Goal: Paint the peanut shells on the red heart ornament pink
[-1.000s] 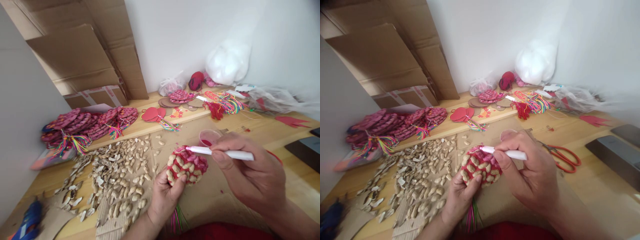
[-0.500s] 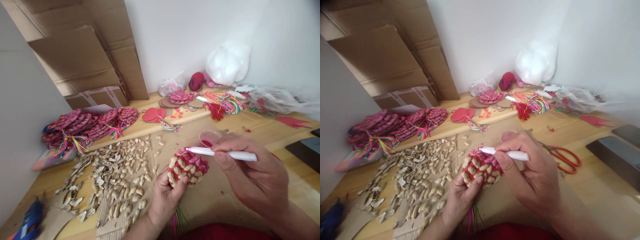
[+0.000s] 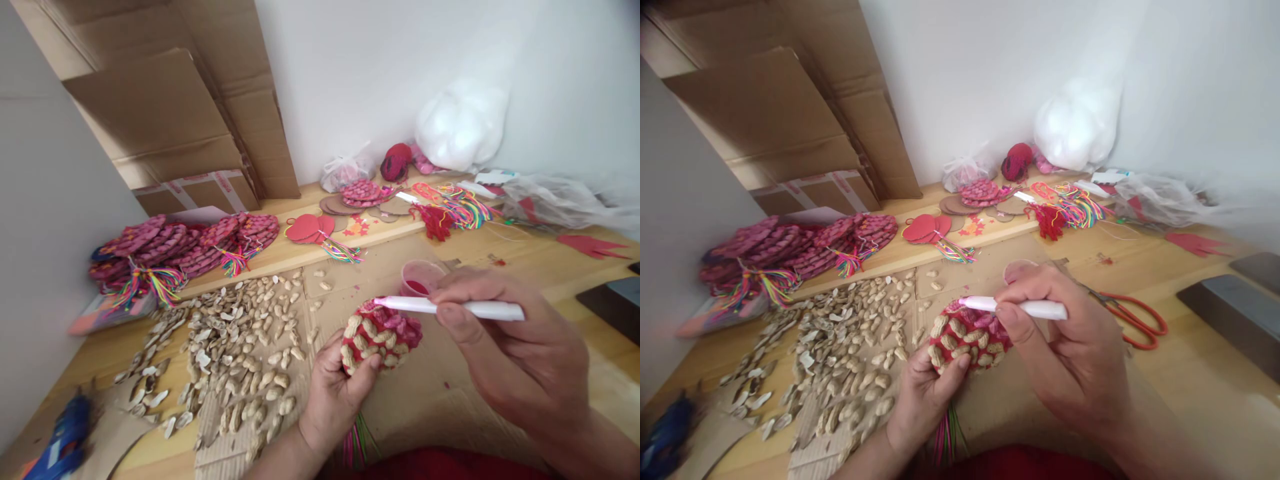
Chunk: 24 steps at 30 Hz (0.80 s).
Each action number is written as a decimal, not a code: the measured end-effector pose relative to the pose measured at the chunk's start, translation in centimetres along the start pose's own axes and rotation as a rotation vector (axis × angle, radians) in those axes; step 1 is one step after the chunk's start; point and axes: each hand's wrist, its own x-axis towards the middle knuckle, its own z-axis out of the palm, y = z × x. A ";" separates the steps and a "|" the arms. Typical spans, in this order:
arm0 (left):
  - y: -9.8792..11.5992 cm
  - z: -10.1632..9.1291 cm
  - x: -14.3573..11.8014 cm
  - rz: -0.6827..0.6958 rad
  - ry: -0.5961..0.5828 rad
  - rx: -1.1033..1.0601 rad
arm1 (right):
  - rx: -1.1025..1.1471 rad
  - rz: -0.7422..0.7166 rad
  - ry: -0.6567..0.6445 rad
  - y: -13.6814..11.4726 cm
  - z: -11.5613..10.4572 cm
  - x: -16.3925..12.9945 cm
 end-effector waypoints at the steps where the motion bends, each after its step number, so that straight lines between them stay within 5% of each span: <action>1: 0.0 0.0 -0.1 0.002 0.001 0.008 | -0.003 -0.001 -0.001 0.0 0.0 -0.1; 24: -0.1 0.0 -0.1 -0.001 0.006 0.008 | -0.006 0.005 0.046 0.3 -0.3 0.0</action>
